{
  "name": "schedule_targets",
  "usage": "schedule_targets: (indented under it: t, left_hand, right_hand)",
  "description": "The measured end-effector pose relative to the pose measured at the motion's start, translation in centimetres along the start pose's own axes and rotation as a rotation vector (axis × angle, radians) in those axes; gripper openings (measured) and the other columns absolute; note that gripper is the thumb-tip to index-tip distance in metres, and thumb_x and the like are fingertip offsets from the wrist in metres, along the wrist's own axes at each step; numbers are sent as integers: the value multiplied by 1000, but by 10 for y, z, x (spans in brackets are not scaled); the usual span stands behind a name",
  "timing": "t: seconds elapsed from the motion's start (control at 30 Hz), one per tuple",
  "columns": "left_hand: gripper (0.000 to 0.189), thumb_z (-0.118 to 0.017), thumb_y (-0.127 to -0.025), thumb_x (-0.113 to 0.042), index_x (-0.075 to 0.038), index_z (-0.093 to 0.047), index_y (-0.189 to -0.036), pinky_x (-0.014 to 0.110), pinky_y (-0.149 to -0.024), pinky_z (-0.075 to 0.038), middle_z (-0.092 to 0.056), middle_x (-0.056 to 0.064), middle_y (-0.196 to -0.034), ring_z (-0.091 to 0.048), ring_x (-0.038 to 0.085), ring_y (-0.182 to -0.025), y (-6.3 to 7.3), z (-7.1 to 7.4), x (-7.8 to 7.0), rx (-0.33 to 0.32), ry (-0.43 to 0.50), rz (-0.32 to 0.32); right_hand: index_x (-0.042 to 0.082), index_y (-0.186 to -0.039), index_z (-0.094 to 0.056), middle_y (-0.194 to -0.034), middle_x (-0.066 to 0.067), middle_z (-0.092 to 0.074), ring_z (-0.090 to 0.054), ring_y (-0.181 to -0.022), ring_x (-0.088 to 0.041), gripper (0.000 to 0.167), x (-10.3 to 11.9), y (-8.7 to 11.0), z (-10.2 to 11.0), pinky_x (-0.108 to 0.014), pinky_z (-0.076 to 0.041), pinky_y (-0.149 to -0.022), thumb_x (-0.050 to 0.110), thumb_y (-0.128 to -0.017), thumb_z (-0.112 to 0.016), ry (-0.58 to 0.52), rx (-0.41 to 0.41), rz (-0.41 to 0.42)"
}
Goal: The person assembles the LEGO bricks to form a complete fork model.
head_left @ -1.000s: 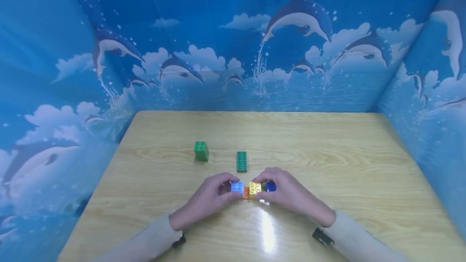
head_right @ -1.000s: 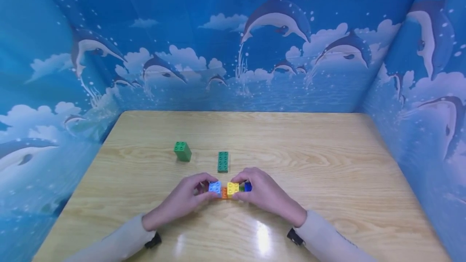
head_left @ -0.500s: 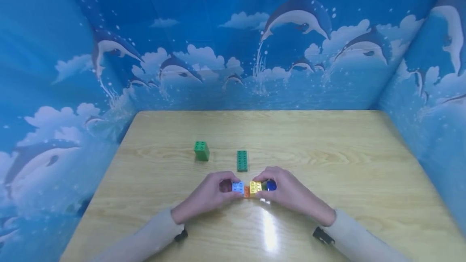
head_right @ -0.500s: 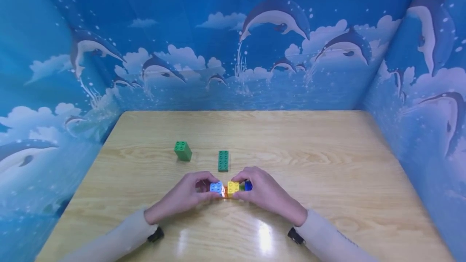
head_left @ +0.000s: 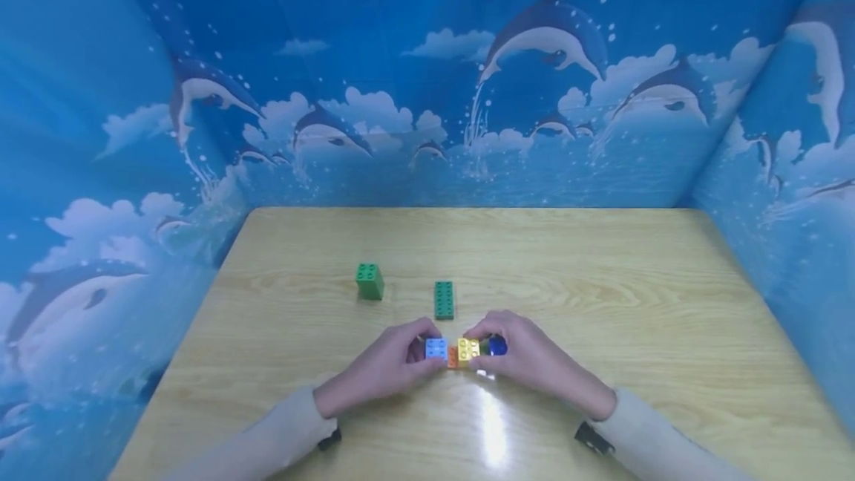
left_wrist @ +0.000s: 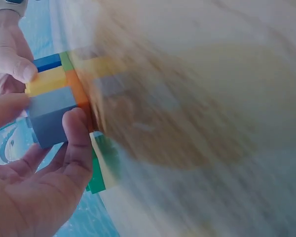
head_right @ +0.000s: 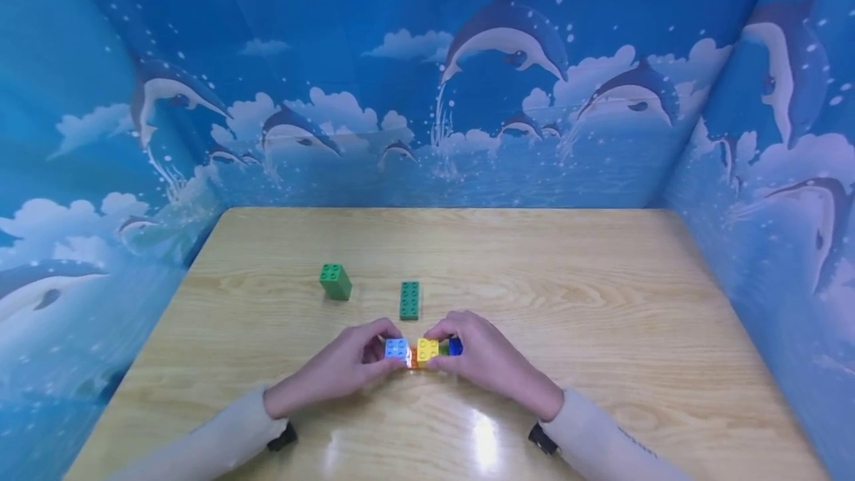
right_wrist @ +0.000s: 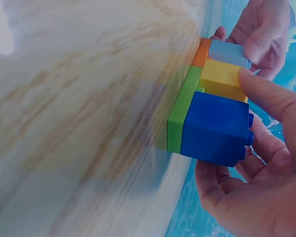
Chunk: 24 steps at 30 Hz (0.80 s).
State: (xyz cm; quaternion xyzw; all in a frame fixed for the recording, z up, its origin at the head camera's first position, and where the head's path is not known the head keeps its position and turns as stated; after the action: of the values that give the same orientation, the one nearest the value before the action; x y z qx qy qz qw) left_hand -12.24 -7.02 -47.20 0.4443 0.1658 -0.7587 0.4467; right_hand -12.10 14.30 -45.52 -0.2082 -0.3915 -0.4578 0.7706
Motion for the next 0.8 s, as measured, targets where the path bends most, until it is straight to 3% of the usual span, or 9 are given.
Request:
schedule_targets:
  t: [0.1,0.2,0.37,0.53,0.8]
  left_hand:
    - [27,-72,-107,-39,-17,-70,-123,31,-80,-58,-69,-10,-100,-66,12,-90,-4,1,2,-22,23,32]
    - [32,-69,-108,-41,-14,-69,-127,33,-82,-59,-71,-9,-104,-67,13,-93,-12,6,5,-91,63,67]
    - [60,-82,-99,-39,-8,-57,-144,36,-77,-59,-68,-1,-103,-66,18,-89,-29,17,13,-192,111,137]
    - [84,-89,-93,-41,-3,-47,-156,38,-72,-56,-65,3,-98,-63,20,-82,-47,19,16,-185,52,175]
    - [90,-94,-88,-41,-6,-48,-157,35,-65,-53,-63,2,-93,-60,19,-77,-68,15,14,-145,-110,211]
  right_hand:
    - [18,-118,-81,-112,10,-74,-67,-100,-13,33,0,0,0,-33,-58,-87,24,-88,-93,5,4,4]
    - [19,-119,-81,-114,10,-75,-68,-104,-15,34,0,0,0,-36,-59,-93,25,-88,-93,19,1,3]
    - [19,-120,-81,-117,9,-75,-69,-108,-17,35,-1,-1,0,-40,-58,-97,26,-88,-93,28,1,-7]
    - [18,-121,-80,-116,8,-75,-69,-105,-15,35,-1,-1,0,-35,-58,-93,26,-89,-92,22,4,-11]
    - [18,-119,-80,-113,9,-75,-69,-101,-14,34,0,1,0,-33,-59,-89,25,-88,-93,8,-1,18]
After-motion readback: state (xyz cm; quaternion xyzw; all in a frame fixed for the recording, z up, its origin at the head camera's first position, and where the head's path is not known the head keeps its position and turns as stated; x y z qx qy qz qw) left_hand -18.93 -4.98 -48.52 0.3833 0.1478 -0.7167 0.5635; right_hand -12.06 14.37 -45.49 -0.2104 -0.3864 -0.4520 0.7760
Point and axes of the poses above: each hand's wrist, its own y-axis away from the middle knuckle, its own z-axis out of the back of the hand, x = y × z, the point moved 6 cm from there along -y, towards the middle knuckle
